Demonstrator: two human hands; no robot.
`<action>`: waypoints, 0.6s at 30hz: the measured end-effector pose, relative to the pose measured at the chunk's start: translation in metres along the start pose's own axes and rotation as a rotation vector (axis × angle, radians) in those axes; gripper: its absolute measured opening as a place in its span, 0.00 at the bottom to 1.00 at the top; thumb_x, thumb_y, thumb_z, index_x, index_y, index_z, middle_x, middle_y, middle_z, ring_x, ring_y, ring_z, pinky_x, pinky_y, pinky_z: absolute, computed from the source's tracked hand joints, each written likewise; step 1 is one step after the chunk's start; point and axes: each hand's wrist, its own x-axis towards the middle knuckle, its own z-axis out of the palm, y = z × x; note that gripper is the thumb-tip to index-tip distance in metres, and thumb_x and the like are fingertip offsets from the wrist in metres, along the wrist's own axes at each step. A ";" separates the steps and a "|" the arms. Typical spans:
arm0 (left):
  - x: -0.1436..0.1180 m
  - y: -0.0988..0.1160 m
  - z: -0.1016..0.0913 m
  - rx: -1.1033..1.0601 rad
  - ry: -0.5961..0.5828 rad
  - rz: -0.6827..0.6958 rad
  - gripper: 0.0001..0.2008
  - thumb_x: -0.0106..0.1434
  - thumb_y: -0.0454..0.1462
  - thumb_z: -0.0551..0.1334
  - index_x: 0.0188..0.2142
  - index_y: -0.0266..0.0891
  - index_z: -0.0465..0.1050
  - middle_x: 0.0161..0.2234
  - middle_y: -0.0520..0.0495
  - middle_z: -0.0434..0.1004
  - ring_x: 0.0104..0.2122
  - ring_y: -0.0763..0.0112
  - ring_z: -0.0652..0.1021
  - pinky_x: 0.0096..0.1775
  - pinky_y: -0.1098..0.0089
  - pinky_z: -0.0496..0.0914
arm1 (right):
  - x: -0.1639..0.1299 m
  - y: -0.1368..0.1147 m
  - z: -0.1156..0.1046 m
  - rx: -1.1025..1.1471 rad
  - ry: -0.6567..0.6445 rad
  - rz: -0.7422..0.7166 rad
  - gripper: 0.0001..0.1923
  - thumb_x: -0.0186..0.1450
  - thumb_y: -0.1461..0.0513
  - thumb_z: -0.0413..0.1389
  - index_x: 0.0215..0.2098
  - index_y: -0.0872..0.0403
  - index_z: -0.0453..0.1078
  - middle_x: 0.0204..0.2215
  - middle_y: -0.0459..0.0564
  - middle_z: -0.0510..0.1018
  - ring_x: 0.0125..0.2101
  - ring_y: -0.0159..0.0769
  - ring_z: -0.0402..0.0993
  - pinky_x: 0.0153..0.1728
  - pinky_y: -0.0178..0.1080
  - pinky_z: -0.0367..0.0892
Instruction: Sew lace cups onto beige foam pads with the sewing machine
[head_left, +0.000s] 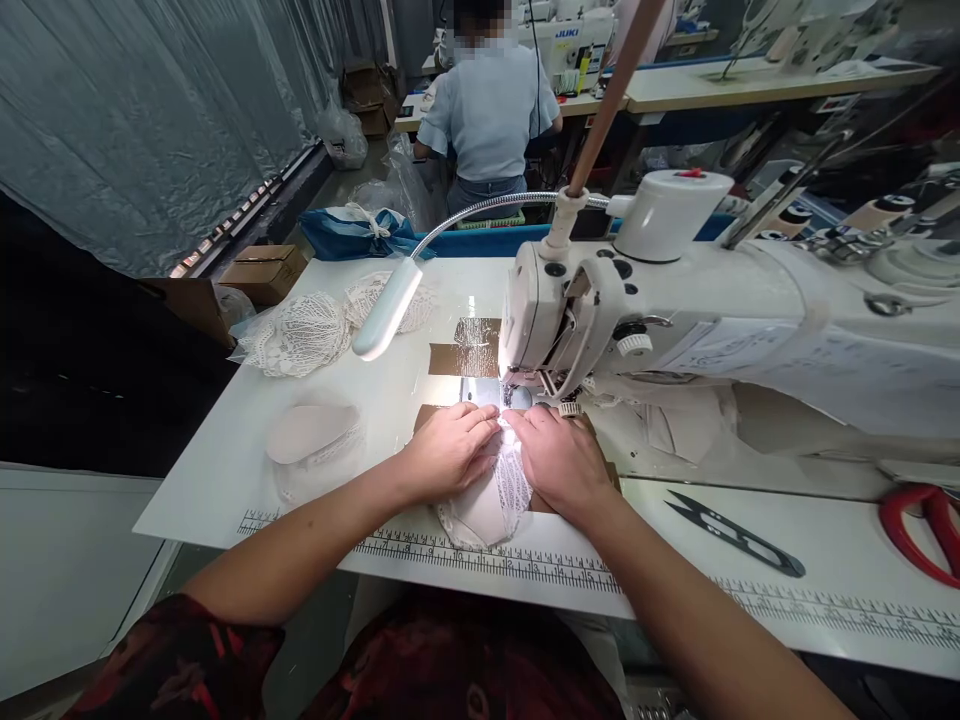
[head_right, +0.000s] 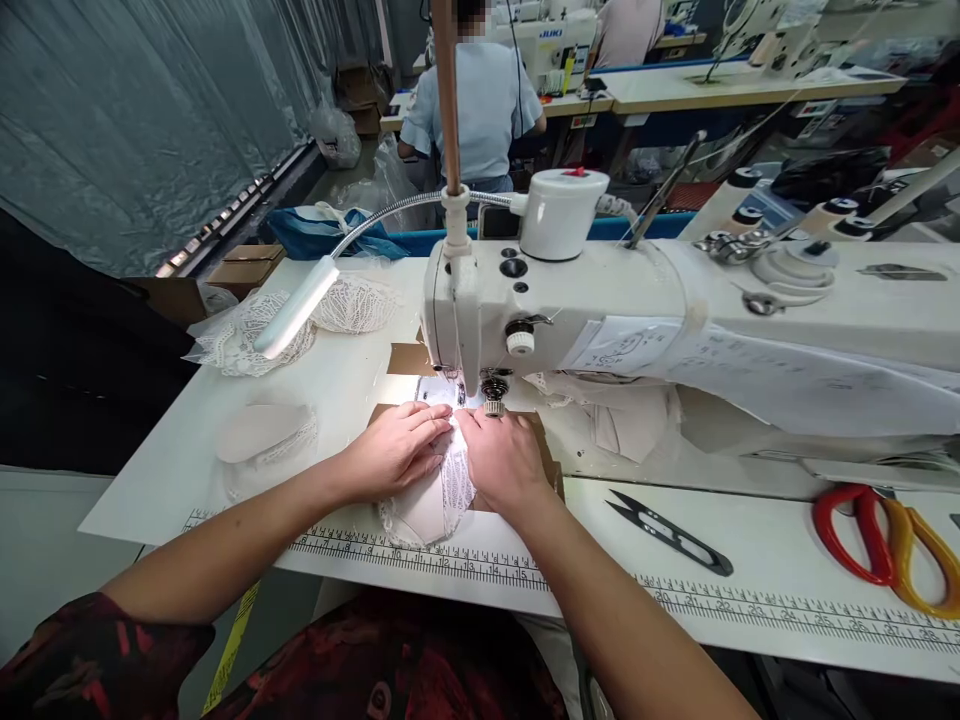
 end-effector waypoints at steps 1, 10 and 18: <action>0.000 0.000 -0.001 -0.003 -0.003 0.000 0.18 0.64 0.39 0.58 0.51 0.33 0.67 0.57 0.38 0.66 0.50 0.55 0.69 0.50 0.57 0.68 | 0.000 0.001 0.002 -0.009 0.005 0.017 0.19 0.64 0.68 0.46 0.49 0.52 0.71 0.32 0.53 0.77 0.31 0.41 0.69 0.31 0.41 0.52; 0.009 -0.009 -0.006 0.024 -0.104 0.009 0.28 0.64 0.42 0.56 0.60 0.30 0.60 0.61 0.34 0.61 0.47 0.55 0.70 0.49 0.56 0.66 | -0.008 0.013 0.009 0.109 0.098 -0.039 0.22 0.65 0.67 0.45 0.54 0.52 0.69 0.34 0.51 0.78 0.32 0.39 0.68 0.34 0.40 0.54; 0.011 -0.015 -0.005 0.035 -0.059 0.013 0.27 0.64 0.44 0.55 0.58 0.31 0.63 0.60 0.35 0.63 0.48 0.55 0.70 0.50 0.57 0.66 | -0.006 0.006 0.004 0.106 0.033 -0.015 0.20 0.65 0.67 0.46 0.50 0.51 0.73 0.30 0.51 0.76 0.32 0.39 0.66 0.33 0.41 0.51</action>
